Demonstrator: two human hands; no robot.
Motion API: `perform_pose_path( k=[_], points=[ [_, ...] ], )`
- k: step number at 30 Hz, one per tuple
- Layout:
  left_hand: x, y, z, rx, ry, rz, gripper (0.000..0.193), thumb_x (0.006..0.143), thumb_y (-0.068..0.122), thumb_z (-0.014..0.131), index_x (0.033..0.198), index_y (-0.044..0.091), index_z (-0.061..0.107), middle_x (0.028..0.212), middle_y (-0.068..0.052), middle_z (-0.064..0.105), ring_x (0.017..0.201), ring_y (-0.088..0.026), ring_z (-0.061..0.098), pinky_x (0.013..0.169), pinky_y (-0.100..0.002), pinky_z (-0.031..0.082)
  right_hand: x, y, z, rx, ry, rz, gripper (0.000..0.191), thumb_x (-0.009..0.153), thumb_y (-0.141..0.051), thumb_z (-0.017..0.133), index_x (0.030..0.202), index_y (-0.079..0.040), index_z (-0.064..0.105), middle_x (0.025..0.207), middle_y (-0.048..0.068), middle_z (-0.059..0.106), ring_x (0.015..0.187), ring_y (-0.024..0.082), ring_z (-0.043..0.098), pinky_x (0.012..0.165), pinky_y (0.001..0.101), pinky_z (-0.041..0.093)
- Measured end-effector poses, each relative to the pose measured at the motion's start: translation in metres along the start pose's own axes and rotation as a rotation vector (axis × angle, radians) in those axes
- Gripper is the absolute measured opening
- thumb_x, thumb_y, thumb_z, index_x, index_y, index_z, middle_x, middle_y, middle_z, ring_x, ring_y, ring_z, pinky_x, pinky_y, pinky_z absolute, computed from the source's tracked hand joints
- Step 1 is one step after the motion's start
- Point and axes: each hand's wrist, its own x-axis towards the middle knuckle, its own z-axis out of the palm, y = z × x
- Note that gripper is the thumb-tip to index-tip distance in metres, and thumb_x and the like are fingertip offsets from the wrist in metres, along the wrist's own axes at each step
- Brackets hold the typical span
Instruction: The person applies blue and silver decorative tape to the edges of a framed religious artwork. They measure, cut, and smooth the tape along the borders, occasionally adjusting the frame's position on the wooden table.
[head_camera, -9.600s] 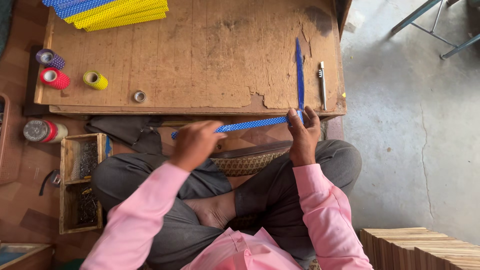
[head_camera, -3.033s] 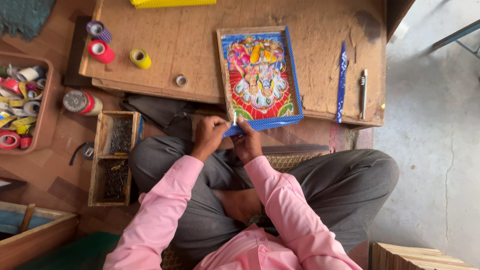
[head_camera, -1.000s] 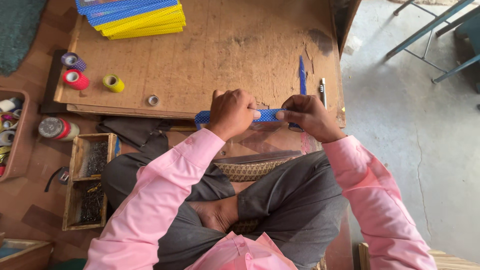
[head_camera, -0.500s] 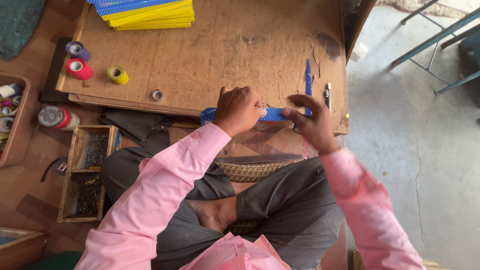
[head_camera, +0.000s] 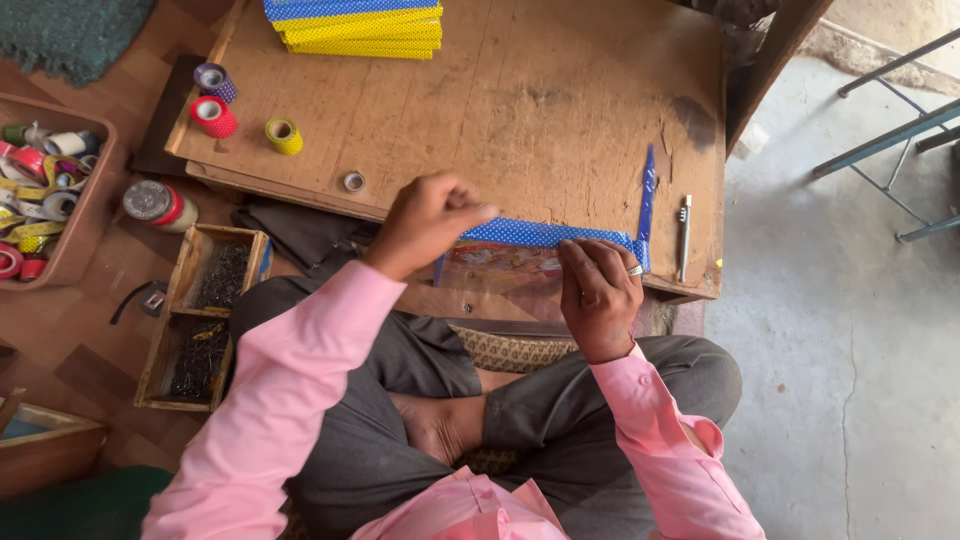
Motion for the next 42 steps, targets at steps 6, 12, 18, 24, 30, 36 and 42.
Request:
perform_pose_path(
  k=[6,12,18,24,30,36,42],
  points=[
    [-0.014,-0.029,-0.019,-0.282,-0.026,-0.263,0.023,0.084,0.022,0.083,0.090,0.000,0.080,0.076,-0.005,0.077,0.066,-0.008,0.065,0.058,-0.024,0.052,0.007,0.002,0.022,-0.013,-0.034,0.036,0.018,0.089,0.001,0.082,0.105,-0.005,0.075,0.103,0.009,0.073,0.097,0.027,0.068,0.086,0.0377,0.053],
    [-0.001,-0.043,-0.016,-0.560,0.116,-0.355,0.013,0.083,0.012,0.080,0.084,-0.002,0.079,0.073,-0.008,0.076,0.057,-0.010,0.066,0.048,-0.024,0.052,0.011,-0.001,0.041,-0.025,-0.051,0.034,0.017,0.090,0.000,0.083,0.104,-0.006,0.075,0.102,0.007,0.073,0.096,0.026,0.068,0.084,0.0368,0.053],
    [-0.004,-0.049,-0.007,-0.619,0.251,-0.326,0.013,0.084,0.011,0.078,0.081,-0.002,0.078,0.072,-0.008,0.074,0.058,-0.011,0.067,0.048,-0.024,0.055,0.012,-0.009,0.053,-0.067,-0.029,0.007,0.018,0.092,-0.005,0.082,0.109,-0.005,0.077,0.106,0.009,0.072,0.098,0.025,0.068,0.086,0.0352,0.054],
    [-0.008,-0.042,-0.010,-0.616,0.228,-0.300,0.017,0.089,0.014,0.076,0.083,-0.002,0.077,0.074,-0.006,0.073,0.061,-0.009,0.066,0.051,-0.023,0.055,0.025,-0.057,0.084,-0.091,-0.052,-0.169,0.031,0.086,0.002,0.071,0.115,-0.004,0.077,0.112,0.013,0.070,0.104,0.028,0.067,0.089,0.0381,0.055],
    [0.001,-0.039,-0.013,-0.694,0.192,-0.334,0.019,0.091,0.016,0.076,0.083,-0.001,0.077,0.074,-0.005,0.073,0.063,-0.010,0.068,0.053,-0.025,0.058,0.029,-0.052,0.102,-0.104,-0.075,-0.140,0.029,0.085,-0.001,0.074,0.113,-0.004,0.079,0.105,0.007,0.072,0.099,0.022,0.067,0.085,0.0347,0.055],
    [0.008,-0.043,-0.014,-0.667,0.177,-0.357,0.017,0.091,0.016,0.076,0.084,0.000,0.077,0.075,-0.006,0.073,0.066,-0.011,0.069,0.055,-0.027,0.060,0.027,0.010,0.079,-0.177,-0.028,-0.176,0.014,0.094,-0.007,0.080,0.108,-0.008,0.081,0.103,0.006,0.075,0.096,0.016,0.070,0.076,0.0276,0.056],
    [0.008,-0.039,-0.006,-0.662,0.196,-0.401,0.015,0.090,0.014,0.075,0.088,0.000,0.077,0.079,-0.006,0.075,0.068,-0.012,0.071,0.058,-0.027,0.061,0.004,0.048,0.026,-0.061,-0.025,0.031,0.014,0.092,0.001,0.077,0.107,-0.002,0.076,0.102,0.011,0.071,0.093,0.024,0.070,0.079,0.0342,0.056]
  ],
)
